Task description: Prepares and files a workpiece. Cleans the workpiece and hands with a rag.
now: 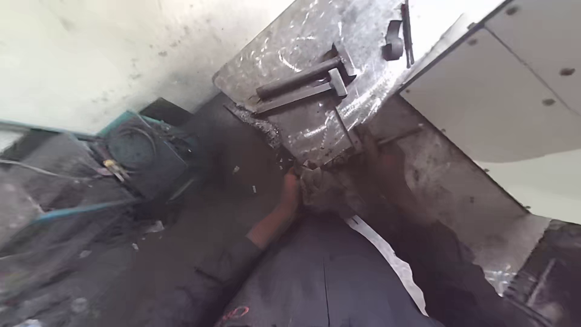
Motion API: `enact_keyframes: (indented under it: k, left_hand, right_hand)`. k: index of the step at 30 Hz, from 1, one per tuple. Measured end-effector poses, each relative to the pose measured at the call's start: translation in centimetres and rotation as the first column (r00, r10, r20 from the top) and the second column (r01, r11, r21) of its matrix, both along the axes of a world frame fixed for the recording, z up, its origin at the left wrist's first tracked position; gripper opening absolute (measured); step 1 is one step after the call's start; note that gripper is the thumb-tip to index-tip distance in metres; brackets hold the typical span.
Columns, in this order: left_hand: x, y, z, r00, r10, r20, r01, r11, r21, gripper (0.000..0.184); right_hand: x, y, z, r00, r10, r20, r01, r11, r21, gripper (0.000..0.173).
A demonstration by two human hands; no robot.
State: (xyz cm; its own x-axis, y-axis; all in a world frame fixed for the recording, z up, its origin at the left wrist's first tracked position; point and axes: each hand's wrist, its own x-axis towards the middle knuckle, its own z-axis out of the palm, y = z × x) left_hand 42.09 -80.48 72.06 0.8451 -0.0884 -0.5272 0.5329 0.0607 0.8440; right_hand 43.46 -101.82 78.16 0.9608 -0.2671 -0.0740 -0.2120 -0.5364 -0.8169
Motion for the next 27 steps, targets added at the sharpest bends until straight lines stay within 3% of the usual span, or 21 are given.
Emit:
enact_keyframes:
  k: [3,4,6,9,11,12,14,16,20,24,27]
  left_hand:
    - [-0.4,0.4,-0.3,0.996,0.041,-0.073,-0.055,0.979,-0.197,0.026]
    - [-0.3,0.0,0.1,0.993,0.058,-0.108,-0.080,0.974,-0.213,0.028]
    - [-0.2,-0.1,0.3,0.992,0.045,-0.118,-0.067,0.979,-0.193,0.028]
    - [0.2,0.1,0.1,0.999,0.000,-0.053,-0.007,0.991,-0.136,0.026]
    - [0.0,0.4,0.1,0.999,-0.025,-0.022,0.023,0.996,-0.086,0.022]
    - [0.2,0.2,0.0,0.999,-0.002,-0.032,-0.002,0.994,-0.106,0.023]
    - [0.3,-0.1,0.2,0.997,0.029,-0.073,-0.036,0.994,-0.100,0.026]
    - [0.2,-0.3,0.5,0.997,0.020,-0.079,-0.026,0.997,-0.072,0.026]
    - [0.2,0.2,0.5,0.999,-0.030,-0.016,0.028,0.995,-0.093,0.023]
    - [0.0,0.3,0.3,0.998,-0.061,0.009,0.061,0.998,-0.023,0.023]
    - [-0.5,0.8,0.6,0.994,-0.102,0.043,0.097,0.989,0.110,0.022]
  right_hand:
    - [-2.1,-0.8,0.1,0.986,-0.111,0.121,0.080,0.967,0.240,0.028]
    - [-2.9,-0.7,-0.9,0.985,-0.122,0.118,0.091,0.966,0.241,0.027]
    - [-3.9,-0.1,-2.8,0.998,-0.052,0.031,0.047,0.988,0.147,0.032]
    - [-4.1,-0.8,-3.1,0.995,-0.091,0.048,0.070,0.939,0.337,0.033]
    - [-4.7,-0.9,-2.3,0.969,-0.210,0.131,0.133,0.888,0.440,0.028]
    - [-4.6,-1.0,-2.7,0.963,-0.216,0.164,0.134,0.904,0.407,0.027]
    - [-4.8,-0.5,-4.9,0.993,-0.096,0.064,0.081,0.975,0.208,0.034]
    - [-4.2,-0.3,-5.6,0.997,-0.074,-0.014,0.075,0.969,0.233,0.042]
    - [-3.9,-1.1,-1.8,0.977,-0.152,0.150,0.080,0.911,0.405,0.028]
    - [-3.5,-1.5,-2.0,0.988,0.086,-0.130,-0.059,0.978,0.199,0.041]
    - [-3.6,-2.8,-0.9,0.996,0.050,-0.079,-0.041,0.993,0.113,0.038]
